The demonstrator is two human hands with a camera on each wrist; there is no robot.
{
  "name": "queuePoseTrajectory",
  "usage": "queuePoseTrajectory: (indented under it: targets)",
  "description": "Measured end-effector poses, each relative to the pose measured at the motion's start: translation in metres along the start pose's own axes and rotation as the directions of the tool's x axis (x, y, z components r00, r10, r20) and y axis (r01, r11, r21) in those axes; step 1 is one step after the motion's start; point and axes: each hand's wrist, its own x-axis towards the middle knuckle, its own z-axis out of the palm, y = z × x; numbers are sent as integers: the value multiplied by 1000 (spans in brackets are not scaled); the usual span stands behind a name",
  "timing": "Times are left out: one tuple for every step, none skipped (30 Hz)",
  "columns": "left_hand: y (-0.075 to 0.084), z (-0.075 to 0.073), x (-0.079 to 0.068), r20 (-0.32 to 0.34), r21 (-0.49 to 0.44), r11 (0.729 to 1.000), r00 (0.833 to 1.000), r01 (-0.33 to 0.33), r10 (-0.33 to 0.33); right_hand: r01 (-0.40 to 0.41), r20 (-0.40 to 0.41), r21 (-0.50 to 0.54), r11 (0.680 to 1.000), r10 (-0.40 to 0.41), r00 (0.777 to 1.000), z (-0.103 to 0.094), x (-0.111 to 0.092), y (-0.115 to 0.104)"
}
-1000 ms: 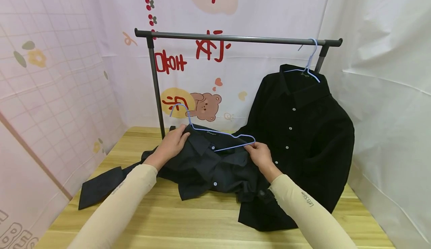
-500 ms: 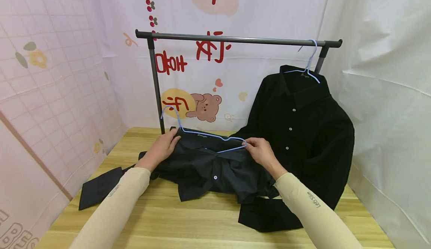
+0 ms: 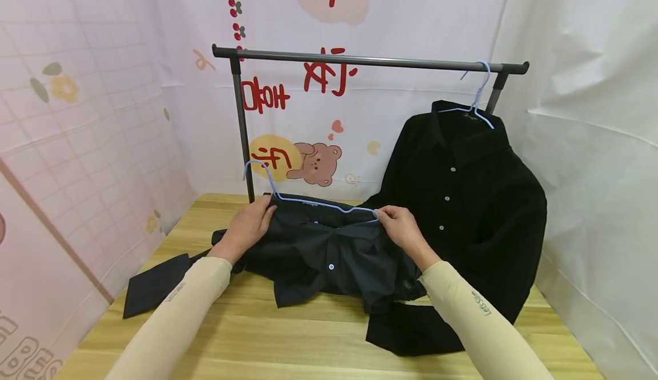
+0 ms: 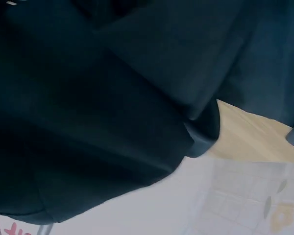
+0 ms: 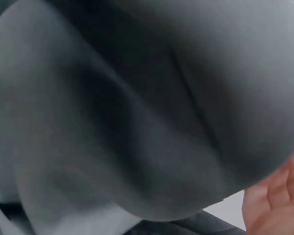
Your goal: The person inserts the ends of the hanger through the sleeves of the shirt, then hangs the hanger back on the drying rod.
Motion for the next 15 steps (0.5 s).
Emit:
queuePoseTrajectory:
  targets:
    - [2,0,0,-5,-6,1000,1000,6,-7,10,-28,-38,999,-11,1000,1,0,0]
    - [5,0,1,-9,-17,1000,1000,11,-11,26,-57,-84,996,-30,998,1,-1,0]
    - [7,0,1,-10,-28,1000,1000,12,-12,36,-90,-128,991,-48,995,2,-1,0]
    - [9,0,1,-7,-41,999,1000,9,-10,54,-119,-182,982,-76,990,2,-2,0]
    - [11,0,1,-5,-47,999,1000,0,0,72,-142,-238,969,-108,984,3,-3,0]
    - [13,0,1,-4,-48,999,1000,-12,12,91,-157,-286,954,-140,978,4,-3,0]
    - [13,0,0,-7,-40,999,999,-33,33,112,-167,-332,937,-175,970,5,-4,1]
    - [13,1,-1,-15,-18,998,998,-56,56,135,-172,-373,918,-211,962,6,-5,1]
    - [11,3,-2,-32,16,996,995,-92,92,157,-170,-407,900,-243,955,6,-6,0]
    - [9,4,-3,-50,59,989,989,-134,137,182,-162,-438,880,-277,947,7,-6,0]
    - [6,6,-5,-67,108,978,981,-177,185,206,-154,-458,865,-306,940,8,-7,-1]
    - [4,8,-6,-84,155,965,970,-212,227,225,-146,-468,854,-326,934,9,-8,-2]
    - [2,9,-7,-100,197,952,961,-235,258,239,-140,-476,846,-341,930,10,-9,-3]
    - [1,11,-8,-112,232,942,955,-243,274,250,-138,-482,840,-355,925,10,-9,-5]
    - [0,12,-9,-124,256,936,952,-241,279,256,-140,-484,837,-363,921,11,-10,-7]
